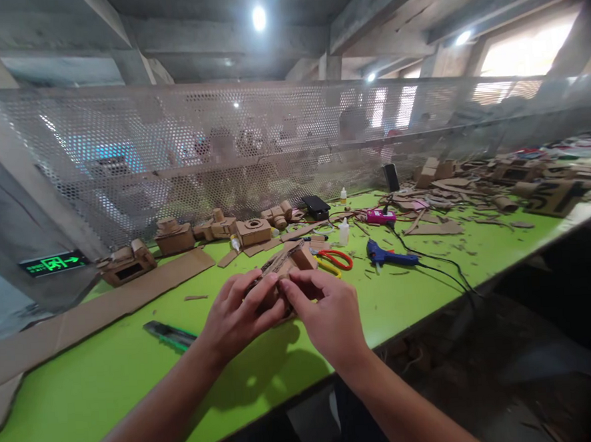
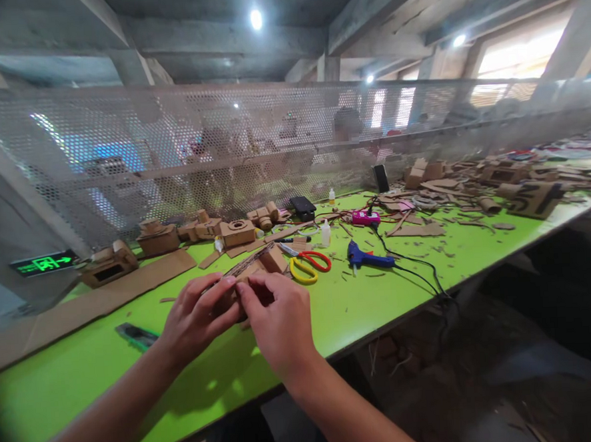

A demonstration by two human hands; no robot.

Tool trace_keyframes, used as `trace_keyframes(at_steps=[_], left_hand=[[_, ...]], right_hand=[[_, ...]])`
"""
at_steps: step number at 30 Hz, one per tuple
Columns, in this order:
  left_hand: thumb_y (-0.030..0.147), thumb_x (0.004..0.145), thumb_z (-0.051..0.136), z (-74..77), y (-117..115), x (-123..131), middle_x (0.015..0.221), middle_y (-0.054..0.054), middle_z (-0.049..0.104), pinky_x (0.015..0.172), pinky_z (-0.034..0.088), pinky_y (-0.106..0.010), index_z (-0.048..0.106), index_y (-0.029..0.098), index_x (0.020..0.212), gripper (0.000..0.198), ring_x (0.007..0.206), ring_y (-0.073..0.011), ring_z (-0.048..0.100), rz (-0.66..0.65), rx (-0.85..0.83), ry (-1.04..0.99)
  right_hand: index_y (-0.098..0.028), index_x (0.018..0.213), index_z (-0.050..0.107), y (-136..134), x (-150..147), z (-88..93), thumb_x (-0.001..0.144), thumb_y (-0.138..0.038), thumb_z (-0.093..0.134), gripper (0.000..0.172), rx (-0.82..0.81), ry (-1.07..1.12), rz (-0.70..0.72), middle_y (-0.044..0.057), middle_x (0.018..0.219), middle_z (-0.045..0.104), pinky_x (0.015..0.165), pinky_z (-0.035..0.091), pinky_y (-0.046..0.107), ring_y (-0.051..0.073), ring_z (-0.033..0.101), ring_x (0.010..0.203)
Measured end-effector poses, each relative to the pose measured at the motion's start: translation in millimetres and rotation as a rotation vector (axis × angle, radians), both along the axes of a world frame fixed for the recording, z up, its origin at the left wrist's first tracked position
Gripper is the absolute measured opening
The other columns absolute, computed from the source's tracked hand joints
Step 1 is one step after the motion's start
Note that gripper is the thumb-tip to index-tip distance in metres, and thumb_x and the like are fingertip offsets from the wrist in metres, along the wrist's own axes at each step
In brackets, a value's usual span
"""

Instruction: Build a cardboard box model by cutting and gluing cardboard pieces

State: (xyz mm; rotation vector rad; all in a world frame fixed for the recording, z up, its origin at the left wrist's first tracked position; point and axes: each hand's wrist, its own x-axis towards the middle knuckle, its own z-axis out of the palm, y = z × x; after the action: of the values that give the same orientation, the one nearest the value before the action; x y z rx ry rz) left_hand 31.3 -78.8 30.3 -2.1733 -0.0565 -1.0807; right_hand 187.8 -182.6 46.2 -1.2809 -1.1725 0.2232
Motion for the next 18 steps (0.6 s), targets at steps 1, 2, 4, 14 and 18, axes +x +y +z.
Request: trace_keyframes(at_steps=[1,2,4,14,18], left_hand=[[0.012,0.083,0.069,0.0,-0.1,-0.2,0.124,-0.008,0.058,0.091,0.052,-0.043,0.063,0.028,0.109,0.031,0.116,-0.0273,0.055,0.002,0.000,-0.004],[0.012,0.083,0.069,-0.1,0.0,-0.3,0.124,-0.008,0.057,0.090,0.052,-0.043,0.063,0.028,0.109,0.031,0.115,-0.0275,0.055,0.004,-0.004,-0.006],[0.012,0.082,0.070,-0.7,0.6,-0.5,0.124,-0.009,0.057,0.090,0.053,-0.044,0.064,0.028,0.108,0.031,0.115,-0.0282,0.055,0.008,-0.015,-0.004],[0.016,0.082,0.072,2.0,0.6,0.0,0.124,-0.009,0.059,0.091,0.052,-0.043,0.064,0.027,0.109,0.030,0.115,-0.0272,0.055,0.010,0.024,-0.003],[0.017,0.082,0.073,2.9,-0.3,0.3,0.123,-0.008,0.060,0.093,0.050,-0.043,0.065,0.028,0.110,0.031,0.115,-0.0265,0.056,0.017,0.029,-0.011]], right_hand=[[-0.018,0.090,0.076,0.0,-0.2,0.2,0.085,-0.033,0.068,0.017,0.000,-0.001,0.000,0.006,0.083,0.077,0.070,0.058,0.031,0.020,0.071,0.071],[-0.018,0.090,0.076,0.2,-0.2,-0.1,0.086,-0.033,0.068,0.018,-0.002,0.000,0.002,0.007,0.083,0.077,0.070,0.058,0.031,0.020,0.071,0.071],[-0.018,0.093,0.076,0.9,0.2,-1.6,0.086,-0.034,0.067,0.020,-0.009,0.006,0.011,0.007,0.085,0.077,0.072,0.058,0.032,0.020,0.072,0.073],[-0.018,0.085,0.078,-1.6,0.5,4.2,0.082,-0.034,0.070,0.018,-0.097,0.121,0.042,0.006,0.079,0.078,0.067,0.057,0.032,0.022,0.073,0.070],[-0.018,0.080,0.078,-2.7,-1.5,7.6,0.082,-0.034,0.070,0.018,-0.114,0.173,0.057,0.005,0.074,0.077,0.062,0.057,0.030,0.021,0.072,0.065]])
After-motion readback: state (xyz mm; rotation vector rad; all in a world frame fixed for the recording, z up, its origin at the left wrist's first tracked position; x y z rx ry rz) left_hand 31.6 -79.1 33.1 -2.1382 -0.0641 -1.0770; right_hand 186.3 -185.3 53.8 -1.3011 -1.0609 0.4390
